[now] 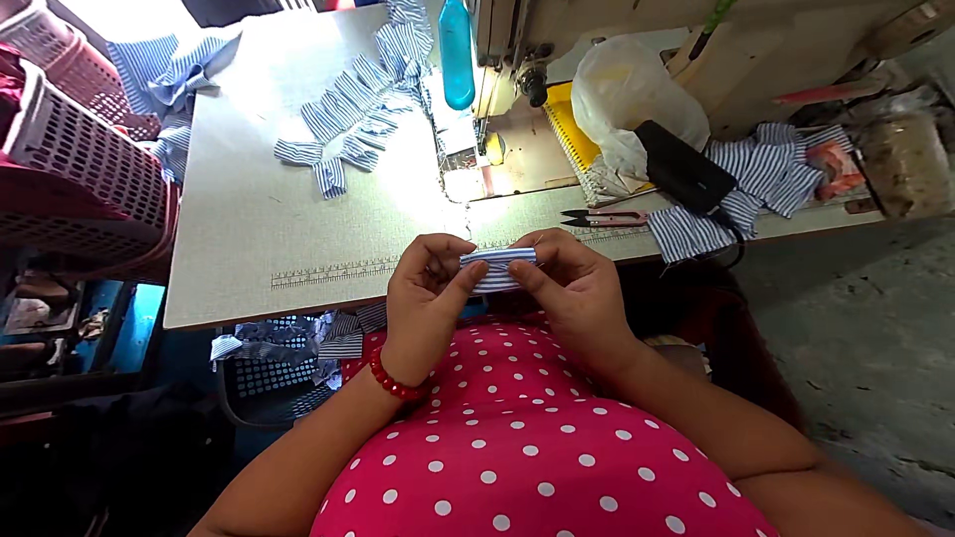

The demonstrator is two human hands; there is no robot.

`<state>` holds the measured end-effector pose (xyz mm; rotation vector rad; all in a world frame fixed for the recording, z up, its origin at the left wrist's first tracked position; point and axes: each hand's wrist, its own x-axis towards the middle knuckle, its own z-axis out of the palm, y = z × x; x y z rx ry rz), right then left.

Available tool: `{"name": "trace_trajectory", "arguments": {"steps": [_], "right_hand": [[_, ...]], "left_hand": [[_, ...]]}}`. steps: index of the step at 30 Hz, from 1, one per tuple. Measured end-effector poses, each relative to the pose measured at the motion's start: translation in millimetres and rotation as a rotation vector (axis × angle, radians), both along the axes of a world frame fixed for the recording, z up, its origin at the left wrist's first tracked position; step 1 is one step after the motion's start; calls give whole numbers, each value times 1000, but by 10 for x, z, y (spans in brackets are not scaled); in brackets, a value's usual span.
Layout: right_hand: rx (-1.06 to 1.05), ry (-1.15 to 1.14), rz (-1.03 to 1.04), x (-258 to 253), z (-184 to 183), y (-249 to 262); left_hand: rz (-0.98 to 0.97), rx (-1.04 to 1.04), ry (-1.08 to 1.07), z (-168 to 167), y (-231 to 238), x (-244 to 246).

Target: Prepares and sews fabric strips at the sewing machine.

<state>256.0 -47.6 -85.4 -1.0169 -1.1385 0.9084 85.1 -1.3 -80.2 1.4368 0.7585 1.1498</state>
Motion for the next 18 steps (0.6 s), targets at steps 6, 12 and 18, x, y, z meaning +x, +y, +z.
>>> {"name": "trace_trajectory", "arguments": {"steps": [6,12,18], "right_hand": [[-14,107,39,-4,-26,13],[41,81,33,-3,-53,13],[180,-68,38,38,-62,26]], "left_hand": [[-2,92,62,3,0,-14],[18,112,44,2,-3,-9],[22,130,52,4,-4,-18]]}}
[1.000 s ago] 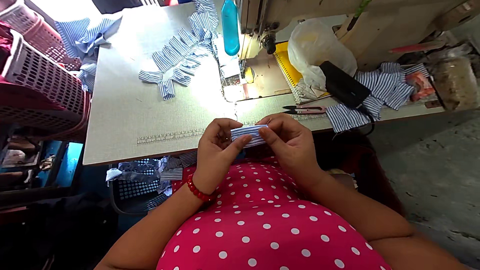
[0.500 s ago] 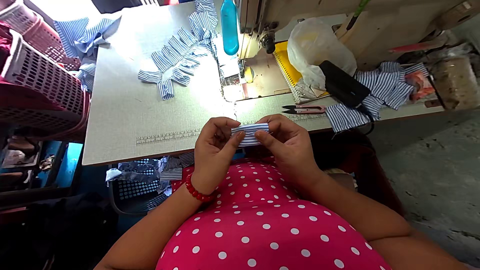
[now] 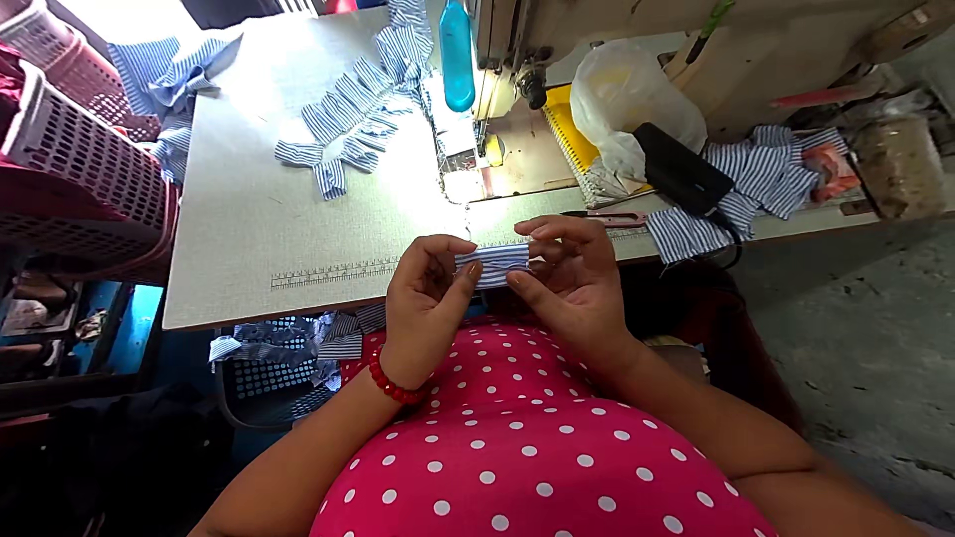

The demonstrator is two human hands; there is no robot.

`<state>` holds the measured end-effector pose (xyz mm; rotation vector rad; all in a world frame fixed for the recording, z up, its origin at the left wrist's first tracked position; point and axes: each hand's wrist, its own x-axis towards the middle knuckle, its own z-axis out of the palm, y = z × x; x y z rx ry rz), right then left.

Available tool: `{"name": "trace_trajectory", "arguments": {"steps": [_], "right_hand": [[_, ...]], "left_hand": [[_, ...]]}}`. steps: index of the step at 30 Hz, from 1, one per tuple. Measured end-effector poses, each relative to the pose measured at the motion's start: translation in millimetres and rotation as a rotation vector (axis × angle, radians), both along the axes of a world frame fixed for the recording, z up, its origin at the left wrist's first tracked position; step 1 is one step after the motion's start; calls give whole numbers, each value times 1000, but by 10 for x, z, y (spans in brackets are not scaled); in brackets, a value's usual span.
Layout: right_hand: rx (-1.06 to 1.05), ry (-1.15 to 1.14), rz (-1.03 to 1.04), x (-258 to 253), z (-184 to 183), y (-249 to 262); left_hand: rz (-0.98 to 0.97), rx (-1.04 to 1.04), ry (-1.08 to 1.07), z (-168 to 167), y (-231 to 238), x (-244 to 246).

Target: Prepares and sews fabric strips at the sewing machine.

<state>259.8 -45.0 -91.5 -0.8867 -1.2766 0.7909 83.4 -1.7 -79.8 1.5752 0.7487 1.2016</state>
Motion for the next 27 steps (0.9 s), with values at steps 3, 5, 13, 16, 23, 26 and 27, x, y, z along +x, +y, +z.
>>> {"name": "trace_trajectory", "arguments": {"steps": [3,5,13,16,23,26,27], "right_hand": [[16,-149,-57,15,28,-4],[11,-187,-75,13,34,-5],[56,-241,-91,8,32,2],[41,-243,-120,5,46,-2],[-118,-58,-59,-2,80,-41],[-184,169,21,11,81,-36],[-195,196,27,15,79,-31]], "left_hand": [[-5,37,-1,-7,7,6],[-12,52,-6,-7,13,5],[-10,55,6,-5,3,10],[-18,66,-13,-10,9,14],[-27,82,-65,-23,8,18],[-30,106,-73,-44,13,9],[-26,112,-73,-49,14,8]]}}
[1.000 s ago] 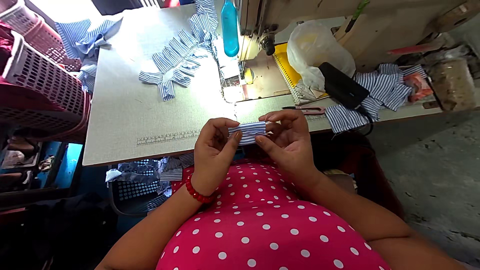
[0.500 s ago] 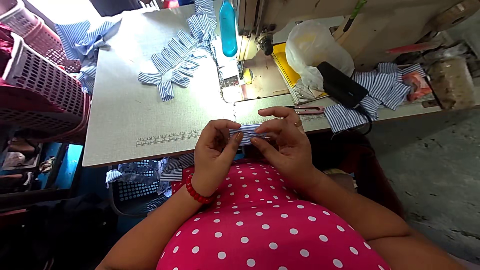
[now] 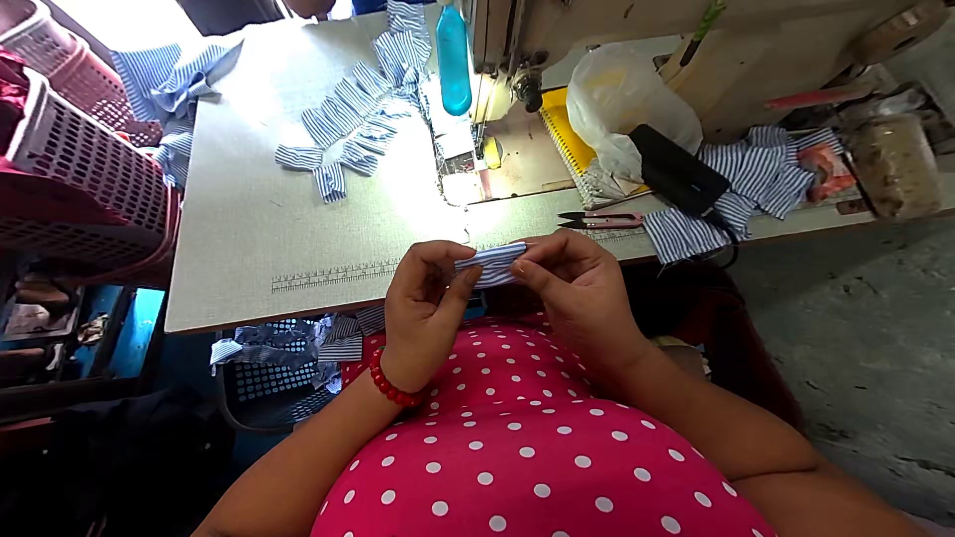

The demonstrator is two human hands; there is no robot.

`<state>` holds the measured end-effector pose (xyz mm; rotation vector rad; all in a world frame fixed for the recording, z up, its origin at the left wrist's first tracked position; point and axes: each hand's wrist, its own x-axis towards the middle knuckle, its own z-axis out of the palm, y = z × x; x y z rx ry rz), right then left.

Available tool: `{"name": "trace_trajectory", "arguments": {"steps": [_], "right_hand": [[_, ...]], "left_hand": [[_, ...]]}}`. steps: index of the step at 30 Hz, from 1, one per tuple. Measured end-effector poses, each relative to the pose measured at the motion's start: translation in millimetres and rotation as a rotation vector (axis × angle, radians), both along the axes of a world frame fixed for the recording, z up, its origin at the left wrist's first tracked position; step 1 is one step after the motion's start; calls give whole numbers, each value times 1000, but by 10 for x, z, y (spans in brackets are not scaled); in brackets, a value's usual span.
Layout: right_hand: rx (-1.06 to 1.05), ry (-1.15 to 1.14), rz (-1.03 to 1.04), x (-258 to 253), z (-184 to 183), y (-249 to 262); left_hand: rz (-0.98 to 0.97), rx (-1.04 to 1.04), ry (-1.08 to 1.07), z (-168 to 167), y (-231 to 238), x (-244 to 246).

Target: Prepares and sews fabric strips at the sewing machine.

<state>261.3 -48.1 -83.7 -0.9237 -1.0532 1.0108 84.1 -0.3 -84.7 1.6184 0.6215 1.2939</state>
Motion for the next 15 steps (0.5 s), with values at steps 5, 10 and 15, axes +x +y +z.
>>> {"name": "trace_trajectory", "arguments": {"steps": [5,10,15], "right_hand": [[64,-128,-5,-10,13,6],[98,-212,4,-11,16,24],[86,-267,9,18,17,41]], "left_hand": [[7,-4,-4,7,-3,0],[-5,-15,-6,12,-7,5],[10,-21,9,7,-4,-5]]}}
